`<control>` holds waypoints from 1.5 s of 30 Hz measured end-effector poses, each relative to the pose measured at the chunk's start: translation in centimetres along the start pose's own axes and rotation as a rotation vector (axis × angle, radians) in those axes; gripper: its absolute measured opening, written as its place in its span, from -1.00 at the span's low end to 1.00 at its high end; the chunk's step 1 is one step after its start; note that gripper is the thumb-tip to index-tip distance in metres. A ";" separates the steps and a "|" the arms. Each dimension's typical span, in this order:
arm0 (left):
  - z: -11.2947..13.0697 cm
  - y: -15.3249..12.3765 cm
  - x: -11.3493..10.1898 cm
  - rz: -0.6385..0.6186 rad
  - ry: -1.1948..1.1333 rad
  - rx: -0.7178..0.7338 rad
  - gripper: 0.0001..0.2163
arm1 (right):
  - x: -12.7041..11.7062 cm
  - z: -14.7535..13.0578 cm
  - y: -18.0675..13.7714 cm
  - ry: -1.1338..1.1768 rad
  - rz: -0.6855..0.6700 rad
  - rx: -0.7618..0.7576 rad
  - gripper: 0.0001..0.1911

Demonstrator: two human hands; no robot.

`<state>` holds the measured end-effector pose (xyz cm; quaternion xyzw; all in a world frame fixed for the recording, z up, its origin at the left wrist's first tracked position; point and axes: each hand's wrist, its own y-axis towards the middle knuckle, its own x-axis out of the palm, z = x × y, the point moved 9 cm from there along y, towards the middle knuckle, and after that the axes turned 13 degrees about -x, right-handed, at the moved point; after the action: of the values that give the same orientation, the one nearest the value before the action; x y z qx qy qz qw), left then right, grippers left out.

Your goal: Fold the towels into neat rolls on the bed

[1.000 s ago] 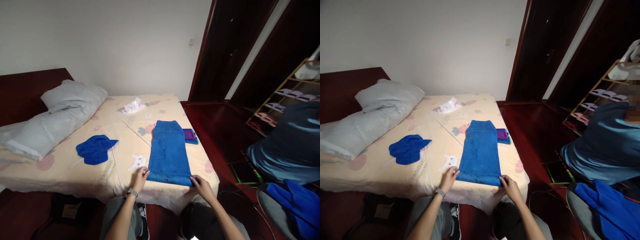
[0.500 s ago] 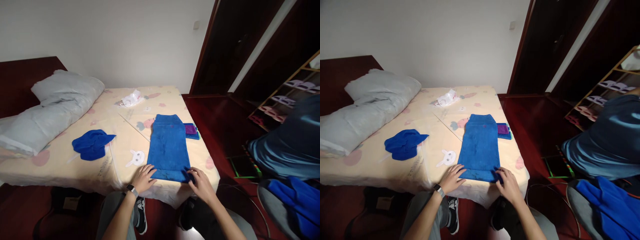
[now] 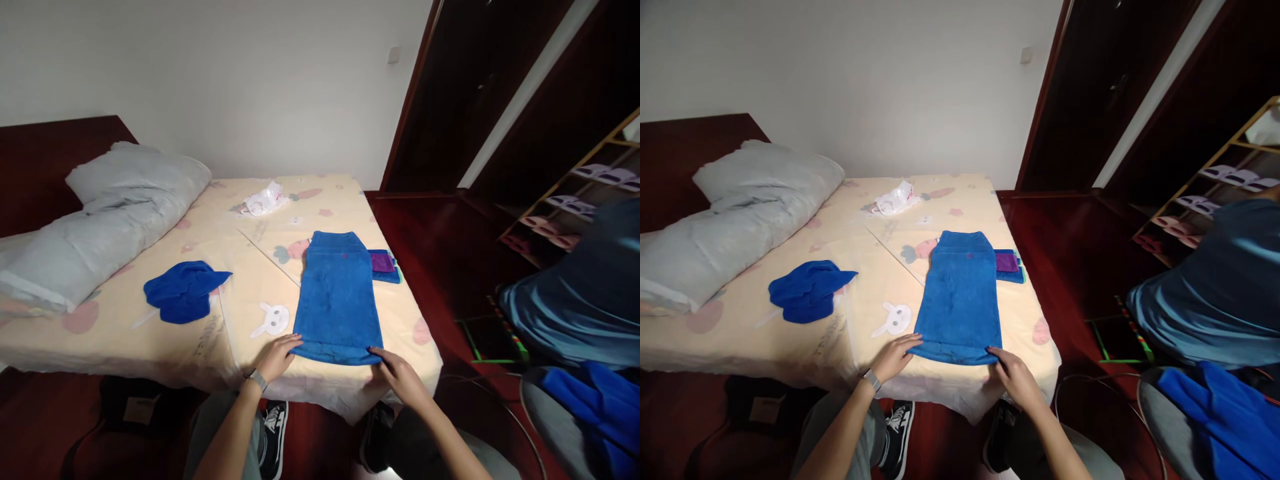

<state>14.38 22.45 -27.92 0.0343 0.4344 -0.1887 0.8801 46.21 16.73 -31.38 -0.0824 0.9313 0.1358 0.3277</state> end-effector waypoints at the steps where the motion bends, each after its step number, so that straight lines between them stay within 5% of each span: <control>1: -0.4 0.3 -0.4 0.010 -0.050 -0.049 -0.61 | -0.3 0.5 0.1 0.056 0.030 0.054 -0.59; 9: -3.7 3.3 -1.4 0.216 -0.324 -0.326 -0.73 | -1.5 3.4 2.3 0.059 0.206 0.286 -0.51; 20: -1.8 3.4 -1.1 0.313 0.043 -0.426 -0.75 | -0.9 3.9 3.1 -0.172 0.152 0.315 -0.35; 28: -1.3 2.7 -1.4 0.378 0.209 -0.537 -0.83 | -2.7 3.7 1.8 -0.192 0.254 0.464 -0.40; 33: -2.6 3.2 -0.9 0.290 -0.042 -0.593 -0.74 | -2.5 5.2 2.0 -0.078 0.247 0.561 -0.33; 38: -3.7 4.2 -0.3 0.249 -0.136 -0.650 -0.56 | -2.1 5.9 3.3 -0.006 0.287 0.529 -0.46; 45: -3.8 5.0 -0.9 0.352 -0.212 -0.616 -0.89 | -2.2 5.6 3.6 0.114 0.414 0.513 -0.39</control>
<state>12.84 28.21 -30.12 -0.1779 0.3648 0.1029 0.9081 50.32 22.01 -33.47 0.1862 0.9489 -0.0441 0.2508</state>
